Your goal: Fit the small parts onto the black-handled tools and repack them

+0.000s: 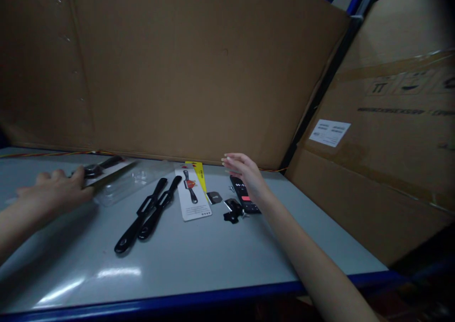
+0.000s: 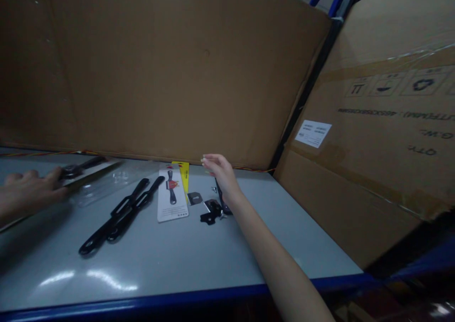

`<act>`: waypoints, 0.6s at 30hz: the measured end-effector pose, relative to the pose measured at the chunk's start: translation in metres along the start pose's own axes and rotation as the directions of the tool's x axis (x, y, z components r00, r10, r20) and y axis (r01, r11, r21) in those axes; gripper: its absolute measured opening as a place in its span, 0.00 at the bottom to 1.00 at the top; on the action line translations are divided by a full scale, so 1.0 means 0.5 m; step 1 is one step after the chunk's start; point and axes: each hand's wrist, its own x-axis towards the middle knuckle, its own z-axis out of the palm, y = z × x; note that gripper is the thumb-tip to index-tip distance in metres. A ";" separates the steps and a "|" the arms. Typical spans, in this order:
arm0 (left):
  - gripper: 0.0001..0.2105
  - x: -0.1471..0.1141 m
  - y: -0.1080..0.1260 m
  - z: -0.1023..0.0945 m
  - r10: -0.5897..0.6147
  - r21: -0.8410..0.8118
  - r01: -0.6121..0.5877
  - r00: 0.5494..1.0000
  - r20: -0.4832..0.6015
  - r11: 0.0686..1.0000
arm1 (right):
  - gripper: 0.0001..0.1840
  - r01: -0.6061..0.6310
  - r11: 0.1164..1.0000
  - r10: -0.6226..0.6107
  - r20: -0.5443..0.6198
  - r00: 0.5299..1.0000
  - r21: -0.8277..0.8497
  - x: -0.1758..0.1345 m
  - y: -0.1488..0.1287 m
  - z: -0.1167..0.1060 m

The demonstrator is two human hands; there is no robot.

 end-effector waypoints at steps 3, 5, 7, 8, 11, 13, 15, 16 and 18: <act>0.37 -0.005 0.016 -0.011 -0.034 0.015 0.034 0.999 0.010 0.999 | 0.15 0.003 0.999 -0.003 0.017 1.000 -0.036 -0.003 -0.004 0.001; 0.38 -0.011 0.024 -0.018 -0.039 0.034 0.038 0.999 0.014 0.999 | 0.15 0.019 0.998 -0.016 0.038 0.999 -0.062 -0.003 -0.004 0.002; 0.35 -0.017 0.031 -0.024 -0.035 0.059 0.034 0.999 0.015 0.998 | 0.14 0.046 0.992 -0.039 0.064 0.997 -0.114 0.001 0.002 0.001; 0.33 -0.021 0.034 -0.026 -0.028 0.075 0.027 1.000 0.009 0.997 | 0.13 0.067 0.986 -0.055 0.083 0.995 -0.152 0.004 0.007 0.000; 0.29 -0.034 0.054 -0.032 0.053 0.139 -0.038 0.993 -0.110 0.990 | 0.10 0.139 0.944 -0.091 0.170 0.981 -0.300 0.016 0.035 -0.004; 0.27 -0.045 0.077 -0.033 0.179 0.164 -0.145 0.960 -0.216 0.976 | 0.09 0.169 0.891 -0.082 0.218 0.973 -0.421 0.022 0.057 -0.007; 0.26 -0.052 0.108 -0.027 0.329 0.070 -0.321 0.929 -0.173 0.944 | 0.09 0.186 0.814 -0.056 0.244 0.968 -0.550 0.024 0.076 -0.009; 0.26 -0.053 0.125 -0.021 0.405 -0.033 -0.408 0.911 -0.075 0.912 | 0.09 0.194 0.772 -0.044 0.253 0.966 -0.606 0.024 0.083 -0.010; 0.27 -0.050 0.154 -0.006 0.480 -0.179 -0.464 0.875 0.058 0.867 | 0.10 0.210 0.697 -0.022 0.272 0.962 -0.686 0.023 0.092 -0.011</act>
